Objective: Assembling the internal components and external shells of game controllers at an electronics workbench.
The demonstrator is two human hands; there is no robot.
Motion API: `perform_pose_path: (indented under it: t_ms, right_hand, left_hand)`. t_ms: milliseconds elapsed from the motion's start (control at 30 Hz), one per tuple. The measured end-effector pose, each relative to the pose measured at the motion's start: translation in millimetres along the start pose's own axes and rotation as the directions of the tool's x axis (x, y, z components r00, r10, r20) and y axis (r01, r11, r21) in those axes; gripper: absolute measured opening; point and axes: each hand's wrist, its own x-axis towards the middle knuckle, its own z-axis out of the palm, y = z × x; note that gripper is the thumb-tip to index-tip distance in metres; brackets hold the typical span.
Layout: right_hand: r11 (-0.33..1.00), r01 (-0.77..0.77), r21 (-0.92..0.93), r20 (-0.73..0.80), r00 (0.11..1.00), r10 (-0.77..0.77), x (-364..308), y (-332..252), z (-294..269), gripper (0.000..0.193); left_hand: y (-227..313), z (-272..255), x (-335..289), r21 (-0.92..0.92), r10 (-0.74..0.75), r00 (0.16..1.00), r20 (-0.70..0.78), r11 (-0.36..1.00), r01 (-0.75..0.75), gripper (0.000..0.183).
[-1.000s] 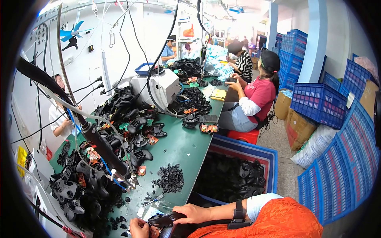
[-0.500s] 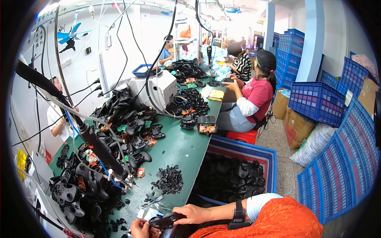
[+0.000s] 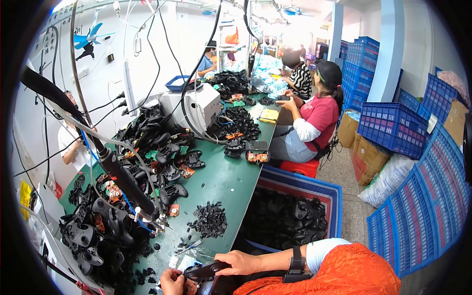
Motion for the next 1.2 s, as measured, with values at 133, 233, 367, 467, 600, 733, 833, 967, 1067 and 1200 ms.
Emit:
perform_pose_path:
  t_ms: [133,233,367,467,600,733,833,967,1067,1200]
  right_hand:
    - [1.000,0.013,0.017,0.009,1.000,-0.013,0.3,4.7,5.1,0.035]
    - [0.999,-0.031,-0.039,-0.005,1.000,0.031,6.9,-11.5,-11.9,0.034]
    - [0.977,-0.189,0.094,-0.082,0.977,0.197,7.8,-17.9,-28.1,0.028]
    - [0.874,-0.210,0.439,-0.119,0.950,0.288,22.6,-13.9,-40.7,0.024]
    - [0.838,-0.165,0.521,-0.073,0.969,0.236,58.8,-20.5,-40.0,0.026]
    - [0.743,-0.327,0.584,0.275,0.941,0.197,99.2,-43.7,-25.7,0.032]
    - [0.762,-0.359,0.539,0.299,0.927,0.226,117.0,-62.0,1.1,0.049]
    - [0.944,-0.176,0.278,0.236,0.965,0.110,110.7,-48.5,13.1,0.073]
    - [1.000,0.019,-0.018,0.214,0.977,-0.015,111.5,-46.0,10.8,0.083]
    - [0.985,-0.015,-0.171,0.156,0.987,0.042,110.9,-39.0,7.5,0.090]
  left_hand:
    - [38.2,-13.0,-22.8,-0.191,-0.253,0.967,-0.007,0.950,0.247,0.015]
    - [57.4,-12.8,-15.3,0.026,-0.161,0.985,-0.053,0.986,0.163,0.014]
    - [64.2,-13.5,-6.7,-0.022,0.034,0.990,-0.138,0.999,-0.037,0.027]
    - [82.4,-36.3,-20.0,-0.178,-0.012,0.953,-0.301,0.983,-0.044,0.031]
    - [92.4,-67.4,-45.4,-0.594,-0.068,0.962,-0.265,0.797,-0.108,0.033]
    - [129.0,-86.8,-49.6,-0.766,0.073,0.987,-0.142,0.623,-0.156,0.042]
    - [124.1,-87.0,-55.3,-0.685,-0.012,0.979,-0.204,0.716,-0.134,0.042]
    - [113.1,-77.7,-61.4,-0.608,-0.168,0.954,-0.249,0.794,-0.019,0.037]
    - [111.6,-78.6,-52.7,-0.518,-0.211,0.948,-0.240,0.854,0.059,0.034]
    - [123.2,-73.5,-38.5,-0.573,-0.211,0.966,-0.146,0.814,0.091,0.035]
